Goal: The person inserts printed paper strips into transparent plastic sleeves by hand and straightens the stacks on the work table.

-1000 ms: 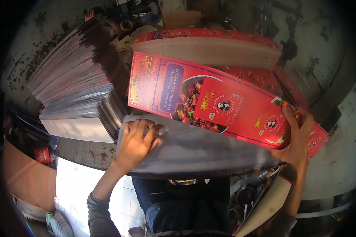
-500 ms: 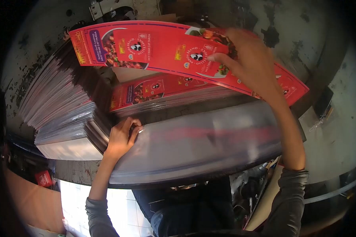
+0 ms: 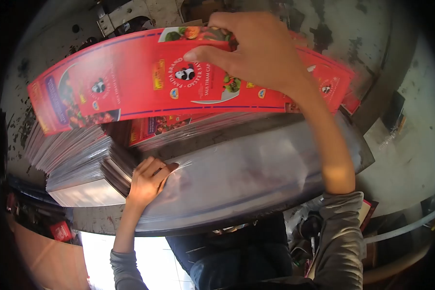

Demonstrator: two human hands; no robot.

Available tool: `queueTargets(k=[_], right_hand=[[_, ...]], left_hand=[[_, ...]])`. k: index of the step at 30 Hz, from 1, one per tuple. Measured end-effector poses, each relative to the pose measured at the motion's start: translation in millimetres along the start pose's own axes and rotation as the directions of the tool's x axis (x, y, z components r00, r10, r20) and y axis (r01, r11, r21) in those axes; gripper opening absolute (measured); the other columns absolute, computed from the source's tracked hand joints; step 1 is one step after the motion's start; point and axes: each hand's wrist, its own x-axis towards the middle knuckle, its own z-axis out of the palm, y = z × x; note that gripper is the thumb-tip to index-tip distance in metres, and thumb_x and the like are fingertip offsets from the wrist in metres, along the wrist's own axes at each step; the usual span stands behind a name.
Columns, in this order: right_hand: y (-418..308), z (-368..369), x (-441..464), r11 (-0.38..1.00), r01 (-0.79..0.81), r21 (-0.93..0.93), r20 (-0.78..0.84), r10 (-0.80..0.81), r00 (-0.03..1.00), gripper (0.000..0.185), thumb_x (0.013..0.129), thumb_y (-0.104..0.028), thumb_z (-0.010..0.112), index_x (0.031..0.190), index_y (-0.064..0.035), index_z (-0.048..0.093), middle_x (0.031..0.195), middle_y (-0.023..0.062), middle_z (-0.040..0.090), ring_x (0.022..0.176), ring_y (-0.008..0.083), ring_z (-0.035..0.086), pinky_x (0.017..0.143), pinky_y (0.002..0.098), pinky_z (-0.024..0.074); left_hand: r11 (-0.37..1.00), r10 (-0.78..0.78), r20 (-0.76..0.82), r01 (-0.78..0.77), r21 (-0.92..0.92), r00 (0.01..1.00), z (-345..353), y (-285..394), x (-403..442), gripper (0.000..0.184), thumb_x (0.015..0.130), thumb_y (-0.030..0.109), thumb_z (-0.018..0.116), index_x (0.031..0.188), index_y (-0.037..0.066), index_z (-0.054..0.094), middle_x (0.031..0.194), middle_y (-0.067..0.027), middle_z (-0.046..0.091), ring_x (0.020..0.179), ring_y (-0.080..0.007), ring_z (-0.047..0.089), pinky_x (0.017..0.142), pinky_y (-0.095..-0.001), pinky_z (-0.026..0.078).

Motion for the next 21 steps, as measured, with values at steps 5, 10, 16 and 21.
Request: queueTargets(k=[5,10,16,21], right_hand=[[-60,42,18,0.957,0.281,0.078,-0.088,-0.274,0.958,0.041,0.071,-0.043,0.067,0.072,-0.0015,0.064,0.055,0.0129,0.058,0.052,0.028,0.06,0.05,0.0391,0.0476],[-137,89,44,0.885,0.262,0.384,-0.151,-0.22,0.964,0.036,0.069,-0.031,0.07,0.071,0.0035,0.06,0.06,0.0163,0.06,0.055,0.0317,0.062,0.052,0.0406,0.0501],[-185,129,50,0.813,0.16,0.559,-0.135,-0.101,0.986,0.035,0.072,-0.029,0.067,0.073,0.0049,0.06,0.061,0.018,0.061,0.056,0.0307,0.063,0.05,0.0399,0.0509],[-158,141,39,0.888,0.202,0.414,-0.17,-0.143,0.975,0.037,0.074,-0.032,0.066,0.074,0.0044,0.058,0.057,0.0162,0.06,0.053,0.0296,0.062,0.047,0.0386,0.0497]], left_hand=[[0.998,0.029,-0.1,-0.023,0.059,0.995,4,6,4,0.009,0.073,0.005,0.064,0.08,0.004,0.058,0.066,-0.0067,0.053,0.057,-0.0237,0.051,0.053,-0.0358,0.043],[0.984,-0.01,0.095,-0.007,0.175,0.995,2,5,-4,0.011,0.073,0.004,0.058,0.084,0.005,0.058,0.074,-0.0035,0.06,0.06,-0.0196,0.057,0.061,-0.0316,0.046],[0.893,-0.009,0.027,-0.004,0.449,1.0,7,5,-22,0.028,0.071,0.014,0.061,0.097,0.024,0.062,0.068,0.0005,0.056,0.057,-0.0164,0.055,0.06,-0.0318,0.045],[0.918,0.01,0.022,-0.018,0.397,1.0,10,-1,-25,0.027,0.07,0.013,0.06,0.096,0.022,0.061,0.064,0.0019,0.05,0.05,-0.0128,0.051,0.052,-0.0317,0.044]])
